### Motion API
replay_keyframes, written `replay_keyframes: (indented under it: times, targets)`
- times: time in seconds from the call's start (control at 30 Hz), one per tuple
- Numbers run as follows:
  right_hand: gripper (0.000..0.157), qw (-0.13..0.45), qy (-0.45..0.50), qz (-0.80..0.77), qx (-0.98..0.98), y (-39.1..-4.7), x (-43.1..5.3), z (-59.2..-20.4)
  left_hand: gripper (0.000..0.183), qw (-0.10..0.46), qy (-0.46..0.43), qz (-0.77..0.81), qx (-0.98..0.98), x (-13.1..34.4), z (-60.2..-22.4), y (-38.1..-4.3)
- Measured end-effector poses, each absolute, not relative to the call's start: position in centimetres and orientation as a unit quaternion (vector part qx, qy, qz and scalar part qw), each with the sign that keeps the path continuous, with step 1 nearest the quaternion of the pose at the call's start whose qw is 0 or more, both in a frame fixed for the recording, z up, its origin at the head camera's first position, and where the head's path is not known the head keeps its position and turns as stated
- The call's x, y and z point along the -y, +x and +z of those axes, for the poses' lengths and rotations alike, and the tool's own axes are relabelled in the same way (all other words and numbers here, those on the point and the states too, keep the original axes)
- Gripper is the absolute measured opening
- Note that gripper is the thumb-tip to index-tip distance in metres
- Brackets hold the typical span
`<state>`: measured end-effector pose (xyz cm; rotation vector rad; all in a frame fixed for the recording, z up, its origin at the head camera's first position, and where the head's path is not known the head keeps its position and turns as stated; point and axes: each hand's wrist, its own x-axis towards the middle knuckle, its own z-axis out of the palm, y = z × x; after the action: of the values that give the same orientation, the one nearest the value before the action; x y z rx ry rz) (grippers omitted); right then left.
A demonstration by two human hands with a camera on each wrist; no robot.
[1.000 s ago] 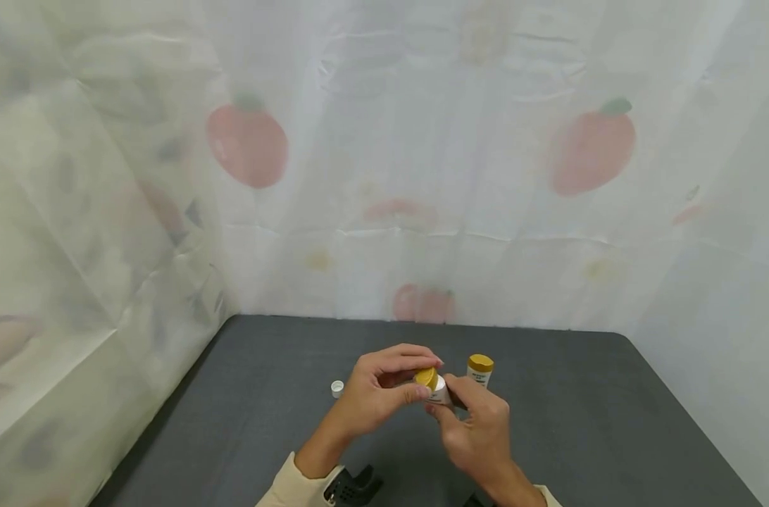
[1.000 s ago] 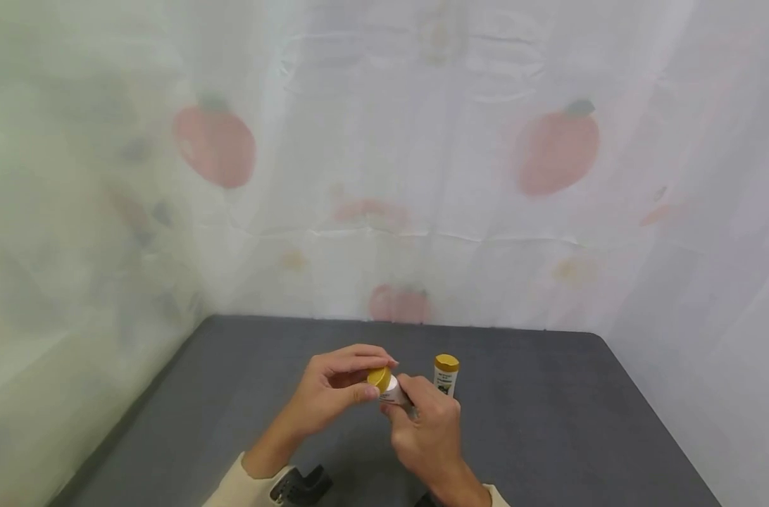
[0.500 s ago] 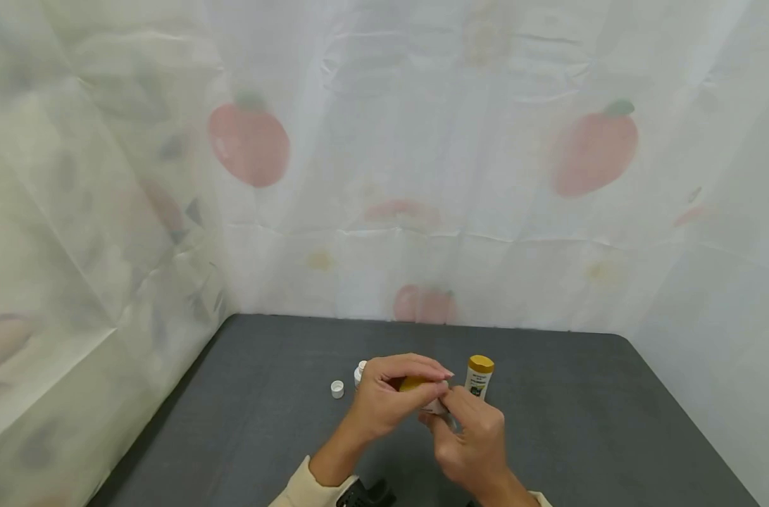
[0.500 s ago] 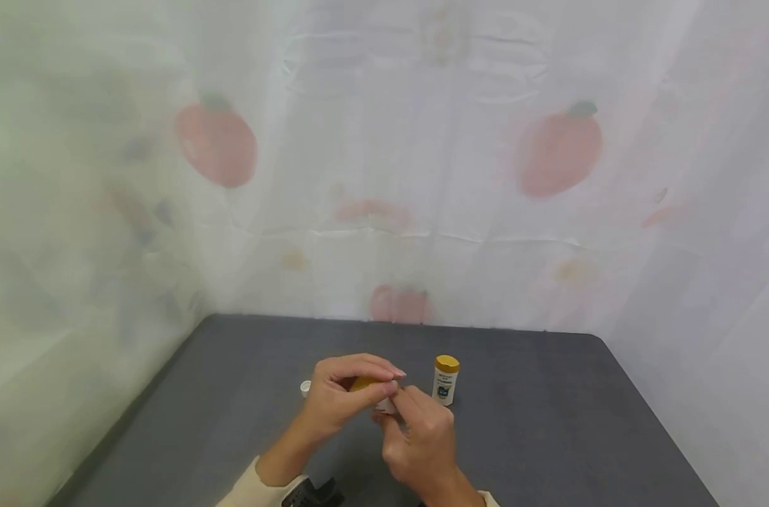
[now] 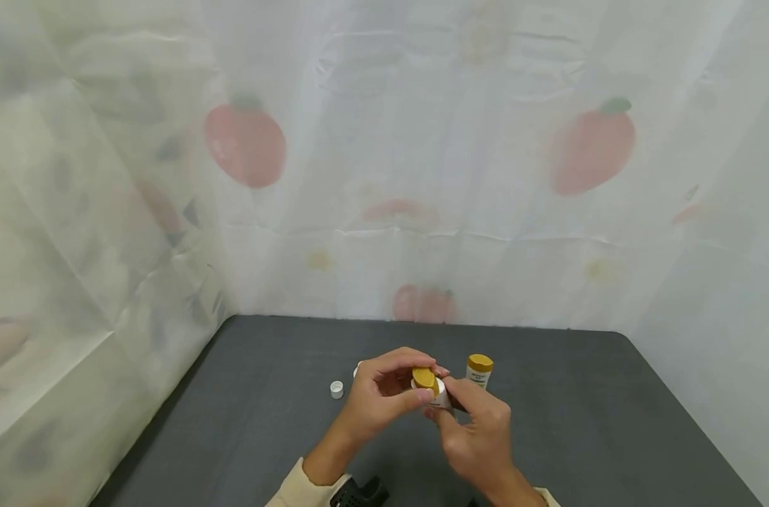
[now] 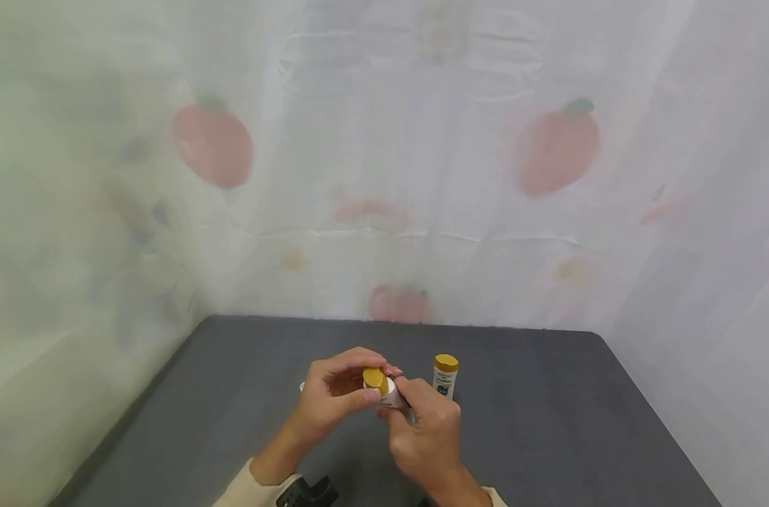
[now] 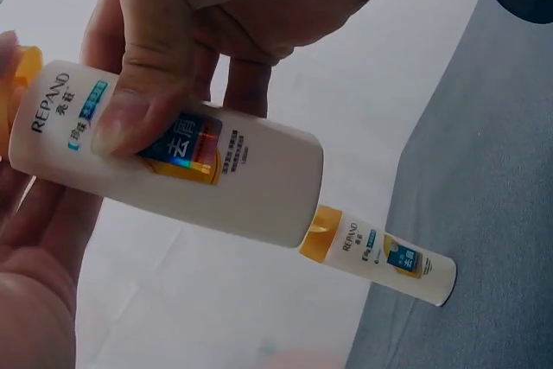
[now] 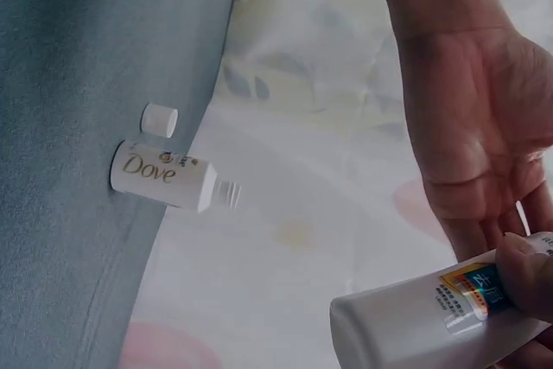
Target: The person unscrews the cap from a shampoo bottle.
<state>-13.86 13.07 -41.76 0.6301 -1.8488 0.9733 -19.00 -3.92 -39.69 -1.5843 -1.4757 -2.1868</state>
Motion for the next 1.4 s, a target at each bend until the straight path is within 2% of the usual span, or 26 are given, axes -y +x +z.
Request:
replay_keyframes:
  times: [0.17, 0.37, 0.53, 0.7, 0.83, 0.97, 1.2, 1.27, 1.4]
  targets:
    - [0.046, 0.453, 0.254, 0.402, 0.754, -13.7, -13.0, -41.8, 0.028, 0.053, -0.476, -0.71, 0.516, 3.6, -39.6, -18.6]
    - [0.045, 0.434, 0.26, 0.415, 0.756, -13.3, -12.8, -42.0, 0.029, 0.043, -0.479, -0.72, 0.5, 3.0, -39.5, -18.4]
    - [0.04, 0.43, 0.267, 0.425, 0.751, -13.5, -12.8, -42.3, 0.019, 0.08, -0.484, -0.707, 0.51, 2.5, -39.5, -18.5]
    - [0.041, 0.421, 0.261, 0.431, 0.754, -13.7, -13.2, -42.1, 0.027, 0.049, -0.491, -0.719, 0.489, 3.3, -39.8, -18.6]
    - [0.046, 0.43, 0.257, 0.414, 0.76, -13.9, -13.5, -41.5, 0.028, 0.048, -0.469, -0.729, 0.497, 3.9, -39.8, -18.7]
    - [0.042, 0.458, 0.272, 0.38, 0.756, -14.2, -13.5, -41.3, 0.025, 0.072, -0.451, -0.73, 0.508, 3.7, -39.7, -18.6]
    - [0.037, 0.491, 0.295, 0.331, 0.75, -14.5, -13.3, -41.5, 0.022, 0.106, -0.475, -0.722, 0.492, 3.1, -39.7, -18.5]
    - [0.021, 0.487, 0.288, 0.325, 0.758, -14.5, -13.4, -41.6, 0.02, 0.101, -0.466, -0.725, 0.497, 3.1, -39.8, -18.5]
    - [0.024, 0.48, 0.275, 0.319, 0.77, -14.6, -13.5, -41.4, 0.023, 0.074, -0.466, -0.724, 0.504, 3.6, -39.8, -18.5]
